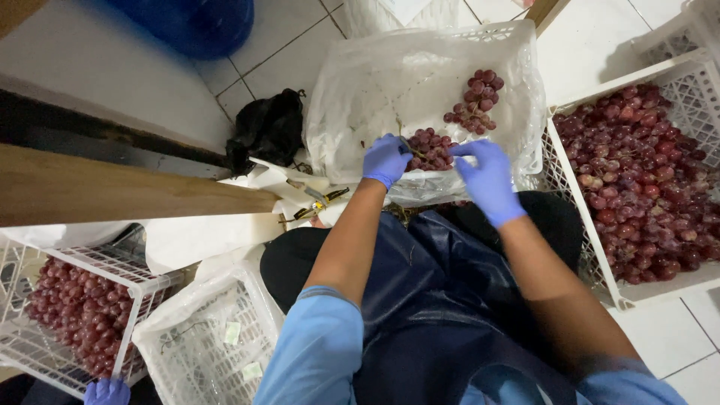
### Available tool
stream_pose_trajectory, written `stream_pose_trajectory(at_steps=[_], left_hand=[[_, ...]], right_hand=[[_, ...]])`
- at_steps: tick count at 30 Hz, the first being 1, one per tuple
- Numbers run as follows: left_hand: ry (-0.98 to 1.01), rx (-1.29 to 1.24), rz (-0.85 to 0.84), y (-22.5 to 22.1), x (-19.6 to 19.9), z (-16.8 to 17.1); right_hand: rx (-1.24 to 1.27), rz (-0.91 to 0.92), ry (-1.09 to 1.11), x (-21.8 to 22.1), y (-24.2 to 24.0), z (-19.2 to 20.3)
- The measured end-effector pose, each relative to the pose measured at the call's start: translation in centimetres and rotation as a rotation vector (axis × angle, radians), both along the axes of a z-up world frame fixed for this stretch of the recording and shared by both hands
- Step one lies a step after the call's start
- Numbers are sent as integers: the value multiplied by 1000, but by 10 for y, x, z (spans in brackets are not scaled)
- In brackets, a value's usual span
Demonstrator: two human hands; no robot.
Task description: A person wearing gloves sorts red grapes by picking them from bunches and placing them into a plastic-lined crate.
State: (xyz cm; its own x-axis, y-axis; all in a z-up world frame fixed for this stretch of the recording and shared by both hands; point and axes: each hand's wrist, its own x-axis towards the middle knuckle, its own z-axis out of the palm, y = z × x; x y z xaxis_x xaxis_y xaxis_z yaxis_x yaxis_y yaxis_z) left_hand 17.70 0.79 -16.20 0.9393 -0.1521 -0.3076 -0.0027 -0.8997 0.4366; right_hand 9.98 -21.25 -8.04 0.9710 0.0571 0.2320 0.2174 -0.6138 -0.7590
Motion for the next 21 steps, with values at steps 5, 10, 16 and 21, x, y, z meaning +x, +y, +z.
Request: stream_pose_trajectory(at_steps=[5,10,16,21], left_hand=[[-89,-46,-19,-2,-6,13],[-163,-51,-44,2,-12,22],[-70,-68,-116,-3,-4,23],[151,-647,136,12,3,75]], right_hand=[[-504,-39,194,42,47,-37],[-617,-6,276,51,55,-48],[-627,63,300,48,62,-13],[-530,-23,314,51,59,-35]])
